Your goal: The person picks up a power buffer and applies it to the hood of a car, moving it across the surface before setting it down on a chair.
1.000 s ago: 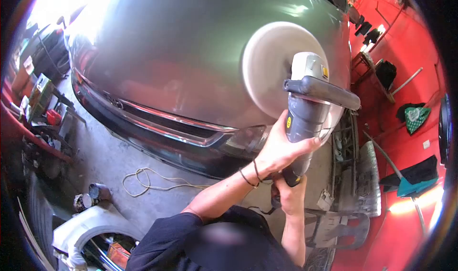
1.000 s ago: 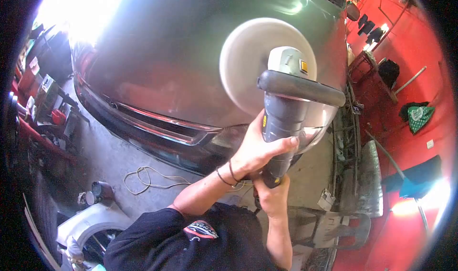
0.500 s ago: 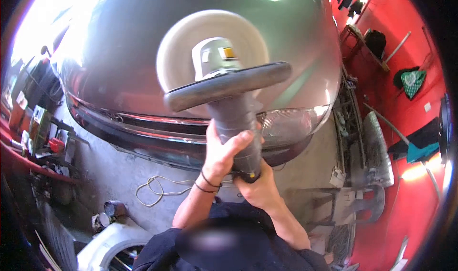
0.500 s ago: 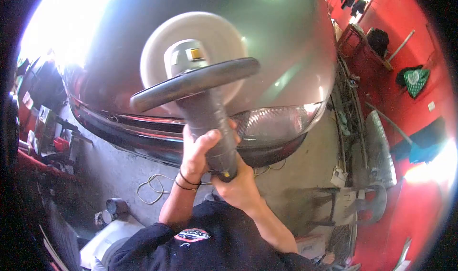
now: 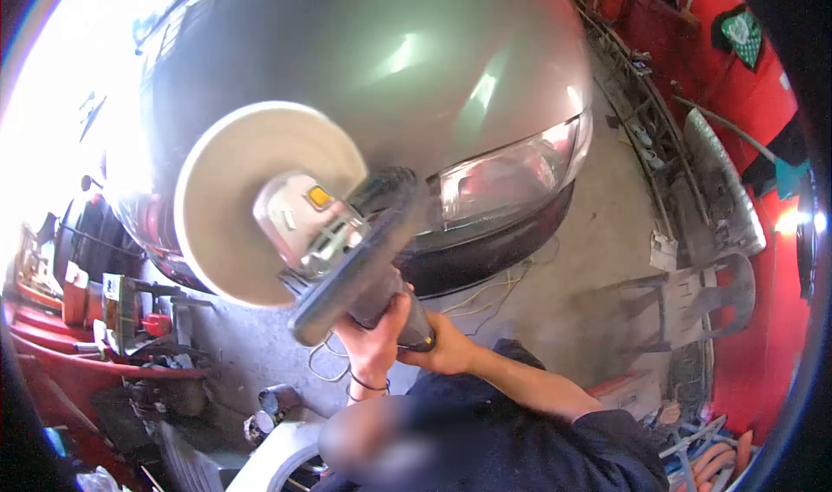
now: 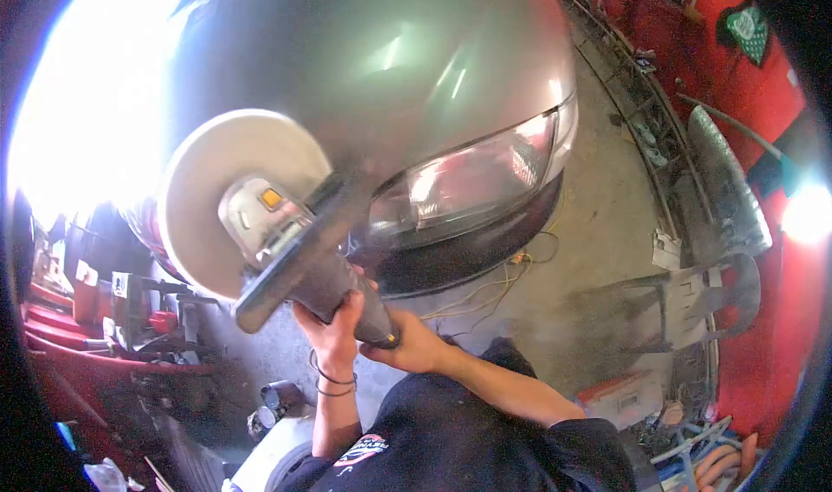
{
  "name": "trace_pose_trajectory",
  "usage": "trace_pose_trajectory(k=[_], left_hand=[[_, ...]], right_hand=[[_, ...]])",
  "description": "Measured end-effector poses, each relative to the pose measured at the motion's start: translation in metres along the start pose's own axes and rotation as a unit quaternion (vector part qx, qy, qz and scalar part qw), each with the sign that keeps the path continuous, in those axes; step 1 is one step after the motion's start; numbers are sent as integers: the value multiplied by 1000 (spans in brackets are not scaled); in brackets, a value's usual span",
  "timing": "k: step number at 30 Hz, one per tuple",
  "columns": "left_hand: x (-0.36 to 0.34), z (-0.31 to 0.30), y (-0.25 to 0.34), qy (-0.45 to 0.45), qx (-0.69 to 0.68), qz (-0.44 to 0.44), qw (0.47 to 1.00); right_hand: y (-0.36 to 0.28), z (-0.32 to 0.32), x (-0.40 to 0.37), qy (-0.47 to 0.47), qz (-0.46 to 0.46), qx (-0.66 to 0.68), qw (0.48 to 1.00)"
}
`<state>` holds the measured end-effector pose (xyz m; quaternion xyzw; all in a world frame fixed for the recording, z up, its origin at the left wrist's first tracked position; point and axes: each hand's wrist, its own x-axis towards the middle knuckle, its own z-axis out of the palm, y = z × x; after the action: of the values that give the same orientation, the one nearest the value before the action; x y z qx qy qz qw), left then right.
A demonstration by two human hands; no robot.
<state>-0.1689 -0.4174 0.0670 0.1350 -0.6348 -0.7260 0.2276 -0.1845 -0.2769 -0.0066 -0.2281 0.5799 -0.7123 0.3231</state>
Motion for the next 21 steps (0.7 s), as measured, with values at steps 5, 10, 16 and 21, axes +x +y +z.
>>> trace_pose_trajectory(k=[5,10,16,21], left_hand=[[-22,66,4,-27,75,-12,997],[-19,134,11,-80,111,4,991],[14,200,34,-124,79,53,988],[27,202,13,-133,42,111,984]], right_hand=[[11,-37,-41,27,25,66,997],[-11,-91,-68,56,31,96,993],[-57,-133,-66,137,-35,107,984],[-70,-140,-58,175,-38,84,980]])
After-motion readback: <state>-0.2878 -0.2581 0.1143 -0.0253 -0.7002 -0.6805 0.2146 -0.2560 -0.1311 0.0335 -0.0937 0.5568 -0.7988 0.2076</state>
